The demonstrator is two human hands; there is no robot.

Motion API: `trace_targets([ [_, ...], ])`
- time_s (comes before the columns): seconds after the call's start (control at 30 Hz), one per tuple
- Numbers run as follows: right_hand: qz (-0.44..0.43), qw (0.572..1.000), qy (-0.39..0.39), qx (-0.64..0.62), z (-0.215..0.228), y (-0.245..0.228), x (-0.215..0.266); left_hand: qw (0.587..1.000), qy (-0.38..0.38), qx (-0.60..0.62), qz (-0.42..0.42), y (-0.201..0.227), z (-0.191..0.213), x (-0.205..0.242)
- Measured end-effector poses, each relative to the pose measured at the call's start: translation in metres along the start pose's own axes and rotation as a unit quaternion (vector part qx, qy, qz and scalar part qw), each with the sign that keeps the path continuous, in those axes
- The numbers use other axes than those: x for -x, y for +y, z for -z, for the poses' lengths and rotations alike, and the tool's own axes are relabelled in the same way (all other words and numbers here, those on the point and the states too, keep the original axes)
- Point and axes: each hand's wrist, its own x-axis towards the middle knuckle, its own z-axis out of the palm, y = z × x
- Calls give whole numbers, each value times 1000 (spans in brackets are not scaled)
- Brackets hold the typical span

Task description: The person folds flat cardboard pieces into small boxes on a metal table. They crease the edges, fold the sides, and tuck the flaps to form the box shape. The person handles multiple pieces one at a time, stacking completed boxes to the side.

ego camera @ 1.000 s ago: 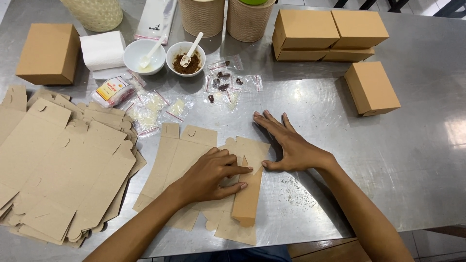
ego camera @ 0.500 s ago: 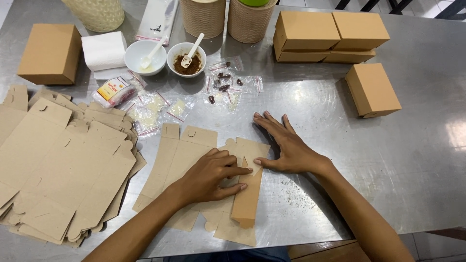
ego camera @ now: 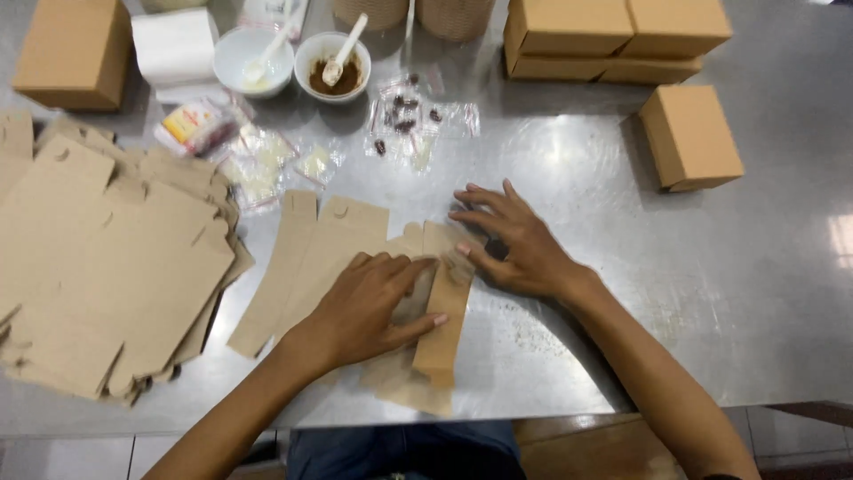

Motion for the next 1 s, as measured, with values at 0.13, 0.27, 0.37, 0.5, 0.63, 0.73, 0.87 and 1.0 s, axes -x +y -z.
trace_targets([
  [0.13,35,999,-14,3,13,-10,4,997,31,25,70,34,-20,27],
  [0.27,82,993,-90,6,30,-22,6,977,120,59,167,70,-63,44],
  [0.37,65,990,-124,-15,36,-16,9,966,207,80,135,84,-87,47],
  [0.5,48,988,-136,-55,44,-8,9,960,232,126,89,91,-90,48],
  [0.63,30,988,-133,-78,53,-7,10,973,189,117,56,87,-94,54],
  [0.73,16,990,-134,-46,54,-1,11,980,153,127,18,86,-93,53],
  [0.87,-6,995,-101,-16,54,-2,11,979,186,86,-23,86,-98,47],
  [1.0,-148,982,-121,10,52,-8,9,978,207,-2,-30,89,-105,37],
])
